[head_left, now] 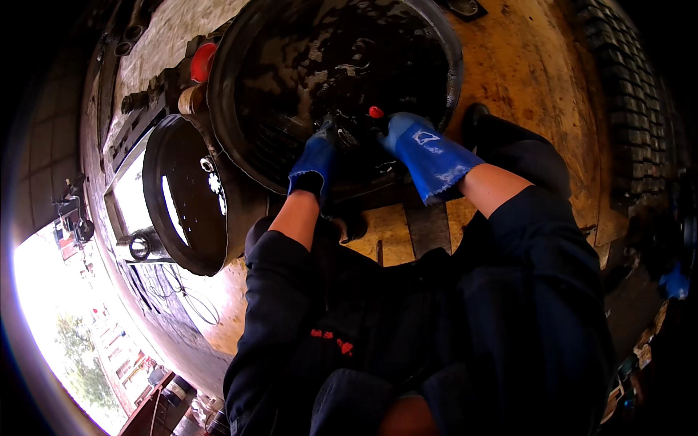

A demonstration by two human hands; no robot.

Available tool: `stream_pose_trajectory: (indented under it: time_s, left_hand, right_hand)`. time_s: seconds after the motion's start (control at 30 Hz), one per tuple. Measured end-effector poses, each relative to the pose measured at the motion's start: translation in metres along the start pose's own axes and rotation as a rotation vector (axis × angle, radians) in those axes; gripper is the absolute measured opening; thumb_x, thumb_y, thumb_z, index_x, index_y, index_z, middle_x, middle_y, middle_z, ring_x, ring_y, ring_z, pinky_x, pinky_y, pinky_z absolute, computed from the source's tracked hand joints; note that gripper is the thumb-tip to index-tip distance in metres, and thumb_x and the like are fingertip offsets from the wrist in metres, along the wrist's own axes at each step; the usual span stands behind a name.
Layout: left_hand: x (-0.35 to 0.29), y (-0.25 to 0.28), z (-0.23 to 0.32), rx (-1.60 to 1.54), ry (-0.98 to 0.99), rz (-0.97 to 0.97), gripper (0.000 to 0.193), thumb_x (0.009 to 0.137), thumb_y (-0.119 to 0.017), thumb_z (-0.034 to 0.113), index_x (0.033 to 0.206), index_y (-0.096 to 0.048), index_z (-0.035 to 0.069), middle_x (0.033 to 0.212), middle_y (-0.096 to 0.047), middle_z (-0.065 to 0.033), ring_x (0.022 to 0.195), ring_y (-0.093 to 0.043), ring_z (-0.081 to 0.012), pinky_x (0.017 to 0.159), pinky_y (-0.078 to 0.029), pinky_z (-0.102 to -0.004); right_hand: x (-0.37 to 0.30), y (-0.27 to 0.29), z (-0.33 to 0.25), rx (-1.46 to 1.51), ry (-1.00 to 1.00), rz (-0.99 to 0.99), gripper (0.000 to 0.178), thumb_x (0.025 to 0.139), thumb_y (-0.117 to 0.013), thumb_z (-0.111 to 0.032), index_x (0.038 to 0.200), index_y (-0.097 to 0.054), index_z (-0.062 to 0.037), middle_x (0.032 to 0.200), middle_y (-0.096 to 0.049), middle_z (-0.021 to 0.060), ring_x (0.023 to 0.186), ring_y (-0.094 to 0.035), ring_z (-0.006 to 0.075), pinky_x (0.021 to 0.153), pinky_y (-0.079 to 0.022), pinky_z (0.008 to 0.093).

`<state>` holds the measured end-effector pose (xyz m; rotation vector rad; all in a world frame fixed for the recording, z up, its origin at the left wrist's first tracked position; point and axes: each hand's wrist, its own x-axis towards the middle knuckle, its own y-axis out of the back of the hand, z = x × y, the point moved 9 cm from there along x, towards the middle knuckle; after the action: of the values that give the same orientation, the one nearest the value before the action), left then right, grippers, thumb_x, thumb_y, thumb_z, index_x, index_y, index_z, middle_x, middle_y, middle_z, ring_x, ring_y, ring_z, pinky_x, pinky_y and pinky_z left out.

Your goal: The person is sitting on the floor and cleaning a circular mechanical part using a red-handled brush and a dark liquid from a large metal basin. They scrub the part thoroughly, dip it in the liquid, and place it on the floor next to other similar parts.

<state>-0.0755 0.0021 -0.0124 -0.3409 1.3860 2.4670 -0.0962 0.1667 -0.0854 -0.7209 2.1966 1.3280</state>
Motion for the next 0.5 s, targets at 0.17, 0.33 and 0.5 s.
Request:
stream_pose_trajectory:
  time_s: [0.17,0.33,0.5]
  left_hand:
    - [0.023,-0.036,-0.052,-0.199,-0.043,-0.005,0.035,0.104,-0.038,0.02,0.123,-0.06,-0.001,0.119,-0.065,-0.024,0.111,-0.061,-0.0359,0.093,-0.047,-0.0376]
    - [0.017,-0.007,-0.024,-0.275,0.051,0.03,0.036,0.102,-0.036,0.013,0.128,-0.056,-0.001,0.118,-0.065,-0.0247,0.113,-0.061,-0.0366,0.094,-0.046,-0.0375]
    - [0.001,0.038,0.004,-0.084,-0.08,0.171,0.039,0.097,-0.038,0.004,0.131,-0.054,-0.003,0.119,-0.062,-0.0284,0.114,-0.058,-0.042,0.097,-0.046,-0.0409]
  right_hand:
    - [0.0,0.036,-0.017,0.365,-0.099,-0.017,0.046,0.088,-0.062,-0.051,0.111,-0.072,-0.0118,0.099,-0.073,0.0131,0.093,-0.069,0.0261,0.087,-0.053,0.0372]
    - [-0.015,0.041,-0.025,0.622,0.036,-0.027,0.044,0.086,-0.065,-0.049,0.104,-0.072,-0.009,0.095,-0.073,0.0115,0.09,-0.069,0.0259,0.085,-0.052,0.0367]
    - [0.005,0.061,-0.004,0.566,0.065,0.21,0.038,0.088,-0.064,-0.043,0.104,-0.07,-0.0084,0.095,-0.072,0.0165,0.092,-0.069,0.0299,0.087,-0.053,0.038]
